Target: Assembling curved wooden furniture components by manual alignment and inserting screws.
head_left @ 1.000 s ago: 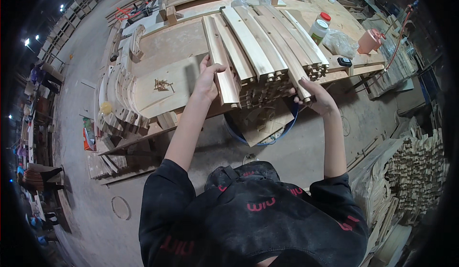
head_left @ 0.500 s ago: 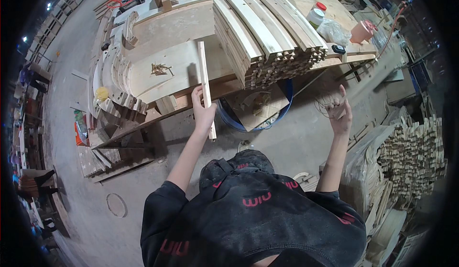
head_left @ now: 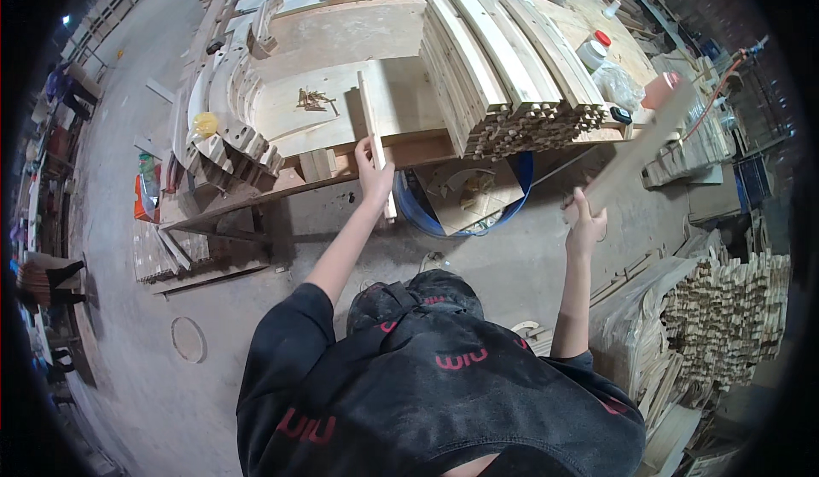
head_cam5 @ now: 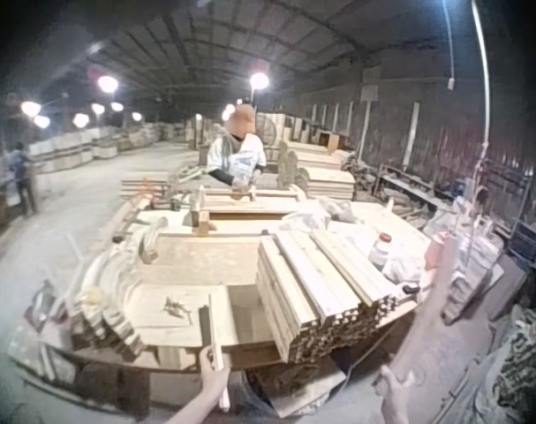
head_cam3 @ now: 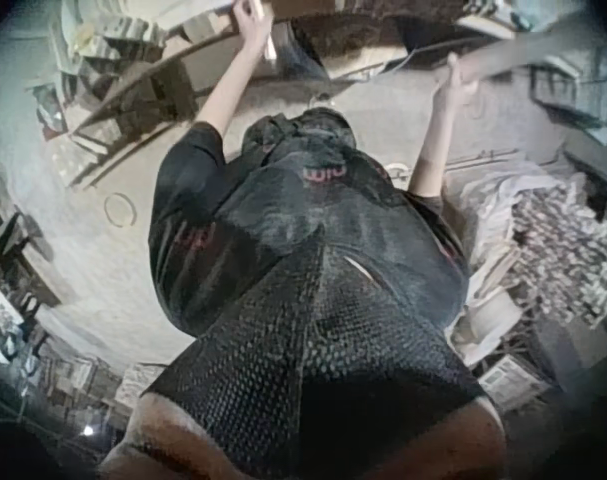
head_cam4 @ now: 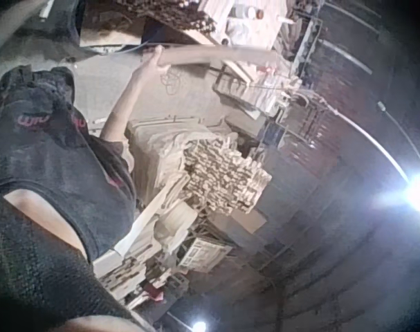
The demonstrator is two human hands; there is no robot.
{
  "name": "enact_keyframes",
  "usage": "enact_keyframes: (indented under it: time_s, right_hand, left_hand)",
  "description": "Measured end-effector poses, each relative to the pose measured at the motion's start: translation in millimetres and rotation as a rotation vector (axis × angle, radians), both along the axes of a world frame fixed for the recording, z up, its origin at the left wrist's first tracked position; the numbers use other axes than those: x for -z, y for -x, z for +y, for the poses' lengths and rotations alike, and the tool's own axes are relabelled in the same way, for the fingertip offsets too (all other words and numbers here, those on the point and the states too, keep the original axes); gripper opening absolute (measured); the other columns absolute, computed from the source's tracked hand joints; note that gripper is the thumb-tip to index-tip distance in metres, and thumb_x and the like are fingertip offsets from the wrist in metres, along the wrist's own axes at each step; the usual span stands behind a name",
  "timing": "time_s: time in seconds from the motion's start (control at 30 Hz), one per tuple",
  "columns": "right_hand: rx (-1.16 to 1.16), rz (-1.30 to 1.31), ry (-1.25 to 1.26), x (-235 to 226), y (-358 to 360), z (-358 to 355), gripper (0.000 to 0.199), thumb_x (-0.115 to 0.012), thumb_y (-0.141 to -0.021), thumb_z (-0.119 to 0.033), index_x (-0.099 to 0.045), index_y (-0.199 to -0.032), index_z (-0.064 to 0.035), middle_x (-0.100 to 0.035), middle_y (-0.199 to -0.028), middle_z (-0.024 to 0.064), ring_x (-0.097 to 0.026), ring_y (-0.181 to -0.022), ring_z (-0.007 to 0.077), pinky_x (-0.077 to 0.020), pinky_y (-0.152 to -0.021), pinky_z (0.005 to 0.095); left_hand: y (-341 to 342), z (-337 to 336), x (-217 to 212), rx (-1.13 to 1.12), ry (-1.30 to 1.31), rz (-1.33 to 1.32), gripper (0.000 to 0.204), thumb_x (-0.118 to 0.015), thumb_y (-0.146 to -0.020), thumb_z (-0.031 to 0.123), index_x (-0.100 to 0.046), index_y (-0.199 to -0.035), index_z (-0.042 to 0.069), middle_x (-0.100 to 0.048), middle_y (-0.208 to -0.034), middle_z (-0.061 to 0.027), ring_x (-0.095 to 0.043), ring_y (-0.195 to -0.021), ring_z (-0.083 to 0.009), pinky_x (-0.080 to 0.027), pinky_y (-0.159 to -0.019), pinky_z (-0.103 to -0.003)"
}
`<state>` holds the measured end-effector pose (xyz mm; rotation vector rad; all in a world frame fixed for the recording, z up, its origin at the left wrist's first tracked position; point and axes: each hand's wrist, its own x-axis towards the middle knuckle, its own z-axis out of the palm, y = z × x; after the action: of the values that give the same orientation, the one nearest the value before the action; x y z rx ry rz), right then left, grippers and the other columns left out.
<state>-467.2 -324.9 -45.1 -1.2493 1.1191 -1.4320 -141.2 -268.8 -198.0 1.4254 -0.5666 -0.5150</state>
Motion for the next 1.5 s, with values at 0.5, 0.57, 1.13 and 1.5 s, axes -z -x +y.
enact_keyframes:
  time_s: [0.5, 0.57, 1.13, 1.5]
  right_hand:
    - [-0.9, 0.246, -0.199, 114.6, -208.0, 3.2, 0.044, -0.045, -0.095, -0.03, -0.032, -0.133, -0.0108, -0.044, -0.066, -0.0012, -0.045, -0.05, 0.0056, -0.0381, -0.041, 0.021]
    - [-0.876, 0.366, -0.161, 156.8, -215.1, -13.0, 0.046, -0.038, -0.097, -0.035, -0.032, -0.134, -0.0097, -0.055, -0.078, 0.008, -0.058, -0.063, 0.0151, -0.048, -0.055, 0.028]
    - [-0.954, 0.194, -0.259, 159.5, -252.3, -44.3, 0.049, -0.05, -0.094, -0.021, -0.034, -0.135, -0.0009, -0.053, -0.117, 0.009, -0.05, -0.103, 0.0123, -0.0425, -0.086, 0.0259]
    - [-0.913, 0.283, 0.406, -73.6, -145.1, -52.7, 0.071, -0.065, -0.081, -0.019, -0.026, -0.138, -0.0054, -0.041, -0.13, 0.0142, -0.05, -0.11, 0.0262, -0.0398, -0.093, 0.0377]
  left_hand:
    - [-46.1, -47.1, 30.0, -0.001, -0.196, 0.295, 0.057, -0.059, -0.084, 0.033, -0.034, -0.128, 0.006, -0.048, -0.118, -0.0148, -0.047, -0.108, -0.023, -0.038, -0.092, -0.033]
    - [-39.9, -44.7, 17.6, 0.036, -0.169, 0.329, 0.058, -0.056, -0.087, 0.035, -0.031, -0.131, 0.006, -0.047, -0.119, -0.0146, -0.046, -0.11, -0.0225, -0.038, -0.093, -0.033]
    - [-19.3, 4.1, -20.5, 0.227, -0.254, 0.37, 0.057, -0.061, -0.087, 0.019, -0.036, -0.138, 0.015, -0.062, -0.095, -0.0067, -0.043, -0.058, -0.0034, -0.032, -0.044, -0.019]
    - [-7.5, 59.4, -2.7, 0.18, -0.37, 0.546, 0.045, -0.047, -0.093, 0.036, -0.041, -0.13, 0.011, -0.058, -0.111, -0.0072, -0.057, -0.102, -0.0173, -0.045, -0.082, -0.029]
